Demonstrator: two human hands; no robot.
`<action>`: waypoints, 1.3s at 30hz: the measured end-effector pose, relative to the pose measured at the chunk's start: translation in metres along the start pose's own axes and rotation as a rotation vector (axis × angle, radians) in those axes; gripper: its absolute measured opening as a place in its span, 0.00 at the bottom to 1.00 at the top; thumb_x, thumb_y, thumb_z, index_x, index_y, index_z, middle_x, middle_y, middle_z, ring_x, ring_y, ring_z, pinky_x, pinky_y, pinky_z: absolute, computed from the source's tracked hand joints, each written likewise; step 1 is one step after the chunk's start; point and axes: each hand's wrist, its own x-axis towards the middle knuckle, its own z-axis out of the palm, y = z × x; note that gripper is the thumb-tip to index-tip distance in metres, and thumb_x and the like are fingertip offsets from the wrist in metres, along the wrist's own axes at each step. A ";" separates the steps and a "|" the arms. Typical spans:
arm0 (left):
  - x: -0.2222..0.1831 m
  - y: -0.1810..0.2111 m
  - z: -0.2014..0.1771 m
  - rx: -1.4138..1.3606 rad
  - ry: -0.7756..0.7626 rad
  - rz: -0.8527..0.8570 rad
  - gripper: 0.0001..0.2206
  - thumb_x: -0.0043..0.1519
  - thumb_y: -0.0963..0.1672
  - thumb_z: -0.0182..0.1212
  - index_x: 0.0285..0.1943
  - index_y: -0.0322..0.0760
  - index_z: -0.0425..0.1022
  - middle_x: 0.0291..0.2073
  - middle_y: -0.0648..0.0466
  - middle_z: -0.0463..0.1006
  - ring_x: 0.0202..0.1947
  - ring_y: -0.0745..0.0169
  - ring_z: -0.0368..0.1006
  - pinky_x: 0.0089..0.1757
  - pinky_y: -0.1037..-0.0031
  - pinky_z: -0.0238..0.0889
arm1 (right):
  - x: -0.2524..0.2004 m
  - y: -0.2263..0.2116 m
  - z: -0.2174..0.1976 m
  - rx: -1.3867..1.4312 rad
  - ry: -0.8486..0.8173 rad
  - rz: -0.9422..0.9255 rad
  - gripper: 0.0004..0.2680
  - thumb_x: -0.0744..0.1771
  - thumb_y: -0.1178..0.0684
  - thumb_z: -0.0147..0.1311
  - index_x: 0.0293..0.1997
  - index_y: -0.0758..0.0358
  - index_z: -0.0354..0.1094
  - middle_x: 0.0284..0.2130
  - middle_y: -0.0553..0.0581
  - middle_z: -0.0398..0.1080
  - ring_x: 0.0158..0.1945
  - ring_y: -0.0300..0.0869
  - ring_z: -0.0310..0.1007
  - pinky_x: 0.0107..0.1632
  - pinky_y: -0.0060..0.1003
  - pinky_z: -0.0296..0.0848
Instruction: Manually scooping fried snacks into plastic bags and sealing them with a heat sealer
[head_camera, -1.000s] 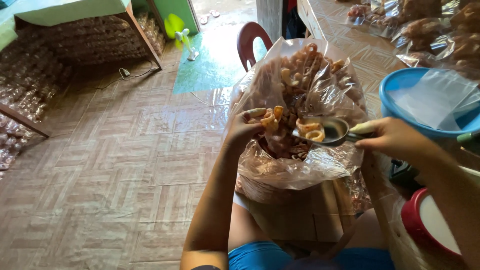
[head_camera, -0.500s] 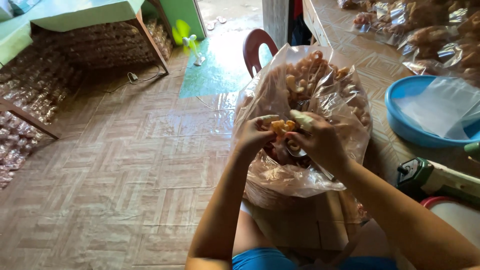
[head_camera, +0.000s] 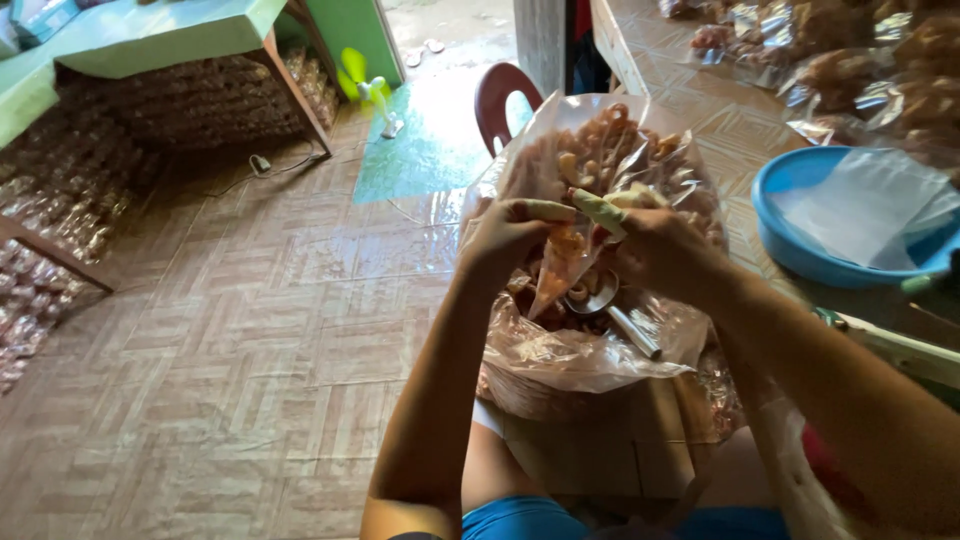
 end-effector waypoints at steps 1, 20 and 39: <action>0.001 0.006 0.006 -0.001 -0.009 0.001 0.14 0.45 0.35 0.50 0.39 0.24 0.73 0.09 0.48 0.65 0.08 0.68 0.60 0.12 0.82 0.51 | -0.001 0.012 -0.003 -0.006 0.005 0.005 0.09 0.55 0.56 0.57 0.32 0.64 0.65 0.24 0.67 0.68 0.32 0.60 0.68 0.37 0.50 0.66; -0.028 0.029 0.198 -0.444 -0.742 0.145 0.26 0.53 0.35 0.57 0.60 0.34 0.54 0.35 0.56 0.65 0.34 0.74 0.62 0.36 0.82 0.61 | -0.091 -0.033 -0.152 -0.399 0.039 0.060 0.27 0.59 0.60 0.55 0.63 0.50 0.46 0.29 0.51 0.68 0.36 0.45 0.62 0.39 0.39 0.64; -0.065 -0.026 0.226 -0.513 -0.846 -0.073 0.26 0.50 0.37 0.62 0.58 0.30 0.59 0.40 0.48 0.73 0.41 0.62 0.70 0.43 0.75 0.66 | -0.137 -0.052 -0.170 -0.268 0.155 0.293 0.23 0.60 0.63 0.53 0.60 0.56 0.51 0.26 0.47 0.68 0.50 0.41 0.69 0.14 0.26 0.53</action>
